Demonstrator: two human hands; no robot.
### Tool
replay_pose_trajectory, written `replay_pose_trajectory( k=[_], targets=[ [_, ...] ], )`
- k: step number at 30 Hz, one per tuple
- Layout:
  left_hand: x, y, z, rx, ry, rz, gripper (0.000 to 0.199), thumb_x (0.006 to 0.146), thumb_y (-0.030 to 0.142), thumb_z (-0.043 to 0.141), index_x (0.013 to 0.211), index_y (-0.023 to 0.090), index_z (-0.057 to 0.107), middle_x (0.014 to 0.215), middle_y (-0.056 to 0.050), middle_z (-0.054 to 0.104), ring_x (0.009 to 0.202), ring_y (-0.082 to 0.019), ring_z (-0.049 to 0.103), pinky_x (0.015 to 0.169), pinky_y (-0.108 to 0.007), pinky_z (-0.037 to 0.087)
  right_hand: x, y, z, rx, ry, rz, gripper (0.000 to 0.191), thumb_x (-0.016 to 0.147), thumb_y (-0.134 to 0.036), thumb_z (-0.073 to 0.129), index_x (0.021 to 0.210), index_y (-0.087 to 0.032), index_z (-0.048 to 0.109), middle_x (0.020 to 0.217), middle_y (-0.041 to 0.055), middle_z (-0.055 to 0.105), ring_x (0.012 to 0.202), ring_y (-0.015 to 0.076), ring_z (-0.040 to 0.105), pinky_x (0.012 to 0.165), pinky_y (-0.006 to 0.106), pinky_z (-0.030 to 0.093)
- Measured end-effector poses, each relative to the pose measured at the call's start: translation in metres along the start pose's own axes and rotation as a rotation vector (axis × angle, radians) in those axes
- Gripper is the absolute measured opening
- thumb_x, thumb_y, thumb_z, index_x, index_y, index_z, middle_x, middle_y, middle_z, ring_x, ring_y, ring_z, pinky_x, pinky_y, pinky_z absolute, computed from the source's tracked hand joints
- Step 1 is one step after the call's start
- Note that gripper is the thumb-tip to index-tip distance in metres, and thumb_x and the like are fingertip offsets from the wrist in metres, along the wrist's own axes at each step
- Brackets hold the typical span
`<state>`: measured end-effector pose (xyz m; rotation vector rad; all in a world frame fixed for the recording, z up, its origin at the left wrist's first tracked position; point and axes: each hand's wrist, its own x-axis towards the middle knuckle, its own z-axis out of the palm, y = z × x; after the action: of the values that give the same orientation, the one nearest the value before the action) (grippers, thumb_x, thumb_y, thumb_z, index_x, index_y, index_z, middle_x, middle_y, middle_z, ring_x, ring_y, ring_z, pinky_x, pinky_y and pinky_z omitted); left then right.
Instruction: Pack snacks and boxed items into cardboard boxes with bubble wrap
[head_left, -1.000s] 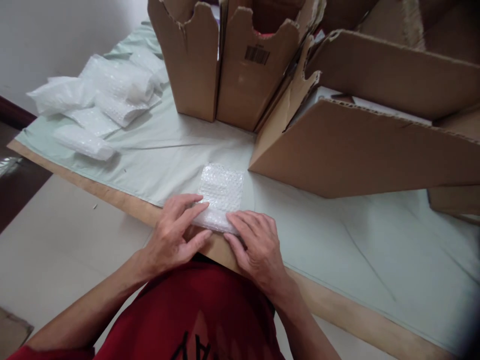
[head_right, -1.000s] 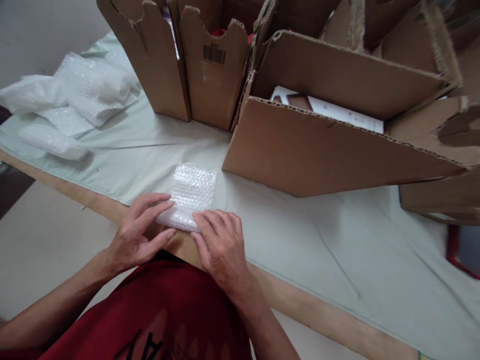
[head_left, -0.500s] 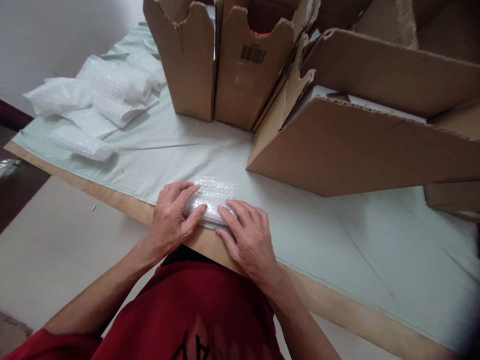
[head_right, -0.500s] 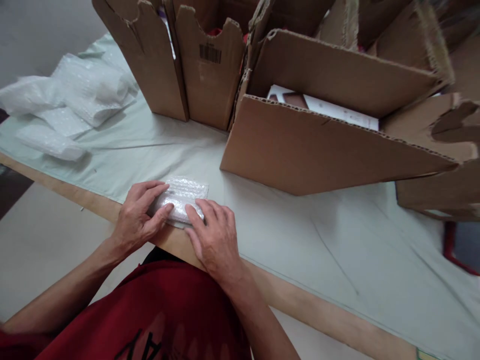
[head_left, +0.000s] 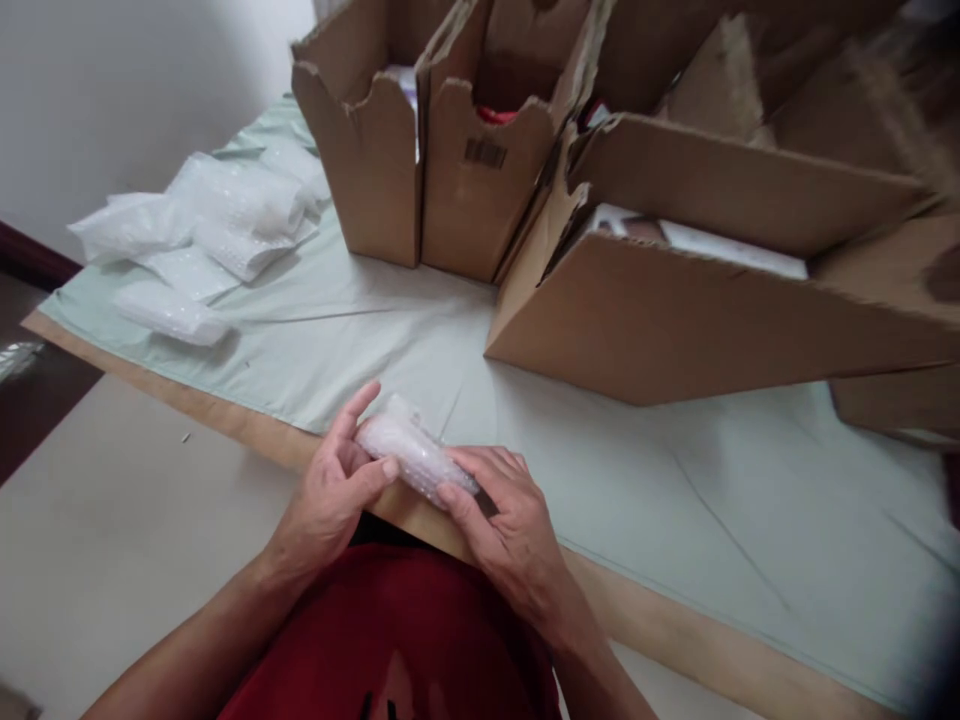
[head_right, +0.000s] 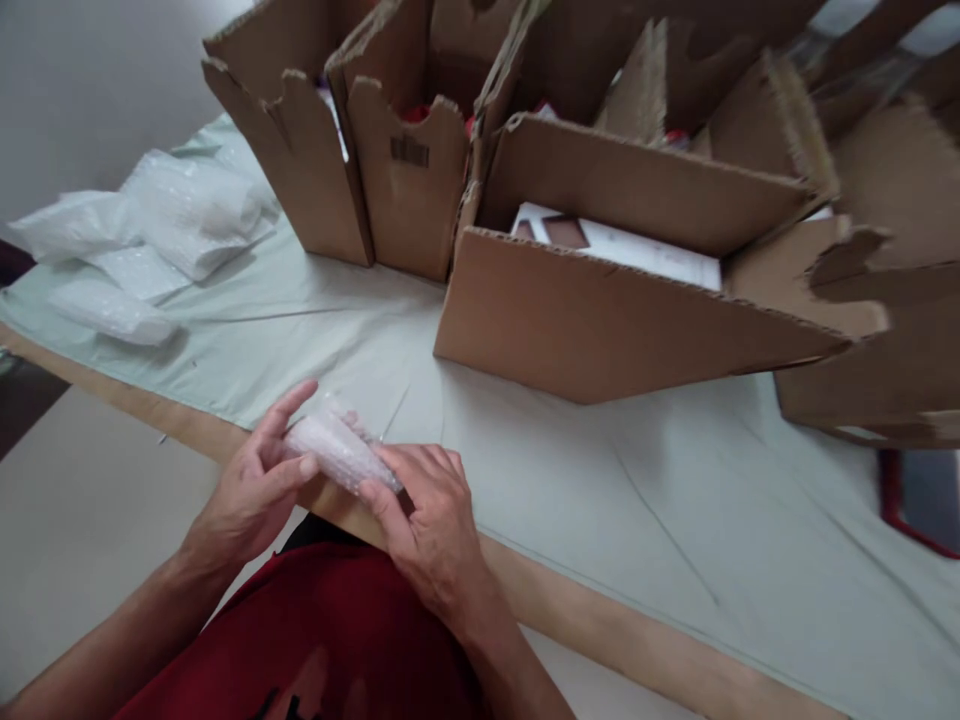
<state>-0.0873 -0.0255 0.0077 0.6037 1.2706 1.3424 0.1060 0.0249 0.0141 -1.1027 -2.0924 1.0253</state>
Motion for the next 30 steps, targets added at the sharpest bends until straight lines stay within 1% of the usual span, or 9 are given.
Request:
replay_pose_trajectory(
  k=[3, 6, 10, 13, 18, 20, 25, 28, 30],
  targets=[
    [0.003, -0.006, 0.009, -0.007, -0.095, 0.023, 0.082, 0.084, 0.041, 0.081, 0.155, 0.028, 0.043, 0.099, -0.003, 0.067, 0.086, -0.016, 0.065, 0.077, -0.026, 0.054, -0.010, 0.010, -0.010, 0.183, 0.103, 0.121, 0.035, 0.096, -0.043, 0.065, 0.124, -0.023, 0.068, 0.123, 0.0108, 0.071, 0.110, 0.0251, 0.068, 0.093, 0.039, 0.056],
    [0.005, -0.014, 0.019, 0.005, -0.185, 0.015, 0.080, 0.086, 0.044, 0.078, 0.156, 0.028, 0.043, 0.099, -0.004, 0.066, 0.083, -0.016, 0.064, 0.075, -0.027, 0.054, -0.017, 0.017, -0.020, 0.449, 0.026, 0.227, 0.055, 0.091, -0.054, 0.067, 0.136, -0.022, 0.063, 0.126, 0.0134, 0.072, 0.108, 0.0270, 0.072, 0.088, 0.037, 0.061],
    [0.008, -0.013, 0.030, 0.087, -0.317, 0.088, 0.071, 0.092, 0.046, 0.073, 0.155, 0.029, 0.045, 0.103, -0.006, 0.068, 0.086, -0.018, 0.068, 0.075, -0.029, 0.057, -0.024, 0.017, -0.038, 0.568, 0.004, 0.349, 0.044, 0.088, -0.058, 0.070, 0.113, -0.022, 0.074, 0.095, 0.0069, 0.076, 0.078, 0.0214, 0.072, 0.069, 0.029, 0.060],
    [0.019, 0.007, 0.039, 0.305, -0.407, 0.344, 0.064, 0.097, 0.044, 0.067, 0.155, 0.032, 0.044, 0.125, -0.012, 0.068, 0.107, -0.024, 0.069, 0.089, -0.037, 0.060, -0.027, 0.012, -0.068, 0.518, 0.089, 0.372, 0.033, 0.088, -0.053, 0.073, 0.102, -0.024, 0.077, 0.083, 0.0039, 0.074, 0.066, 0.0174, 0.067, 0.059, 0.025, 0.055],
    [0.066, 0.055, 0.074, 0.726, -0.198, 0.969, 0.068, 0.094, 0.029, 0.068, 0.156, 0.031, 0.041, 0.159, -0.014, 0.043, 0.144, -0.033, 0.046, 0.115, -0.053, 0.047, -0.010, -0.012, -0.153, 0.331, 0.405, 0.208, 0.026, 0.083, -0.051, 0.080, 0.100, -0.030, 0.081, 0.084, 0.0031, 0.076, 0.061, 0.0176, 0.066, 0.049, 0.026, 0.052],
    [0.090, 0.064, 0.093, 0.790, -0.143, 1.115, 0.070, 0.092, 0.027, 0.069, 0.155, 0.029, 0.039, 0.166, -0.016, 0.032, 0.150, -0.035, 0.039, 0.118, -0.056, 0.043, 0.010, -0.025, -0.186, 0.248, 0.514, 0.116, 0.024, 0.084, -0.050, 0.080, 0.100, -0.033, 0.081, 0.092, 0.0032, 0.077, 0.071, 0.0197, 0.069, 0.055, 0.029, 0.054],
    [0.121, 0.055, 0.118, 0.747, -0.089, 1.168, 0.040, 0.094, 0.020, 0.061, 0.132, 0.025, 0.052, 0.166, -0.017, 0.029, 0.147, -0.034, 0.045, 0.117, -0.058, 0.044, 0.084, -0.044, -0.230, -0.117, 0.479, -0.017, 0.020, 0.089, -0.045, 0.076, 0.099, -0.028, 0.082, 0.090, 0.0028, 0.076, 0.075, 0.0169, 0.066, 0.061, 0.031, 0.047],
    [0.123, 0.045, 0.119, 0.659, -0.076, 1.177, 0.032, 0.094, 0.018, 0.059, 0.125, 0.025, 0.052, 0.165, -0.016, 0.033, 0.149, -0.033, 0.044, 0.116, -0.058, 0.046, 0.124, -0.048, -0.231, -0.494, 0.326, -0.228, 0.024, 0.092, -0.042, 0.075, 0.108, -0.025, 0.080, 0.086, 0.0026, 0.075, 0.066, 0.0144, 0.061, 0.059, 0.030, 0.045],
    [0.123, 0.041, 0.118, 0.622, -0.099, 1.171, 0.035, 0.094, 0.018, 0.060, 0.127, 0.025, 0.051, 0.164, -0.016, 0.035, 0.152, -0.033, 0.039, 0.117, -0.059, 0.044, 0.146, -0.051, -0.225, -0.754, 0.200, -0.425, 0.022, 0.096, -0.034, 0.071, 0.114, -0.023, 0.078, 0.099, 0.0055, 0.076, 0.077, 0.0186, 0.065, 0.069, 0.034, 0.049]
  ],
)
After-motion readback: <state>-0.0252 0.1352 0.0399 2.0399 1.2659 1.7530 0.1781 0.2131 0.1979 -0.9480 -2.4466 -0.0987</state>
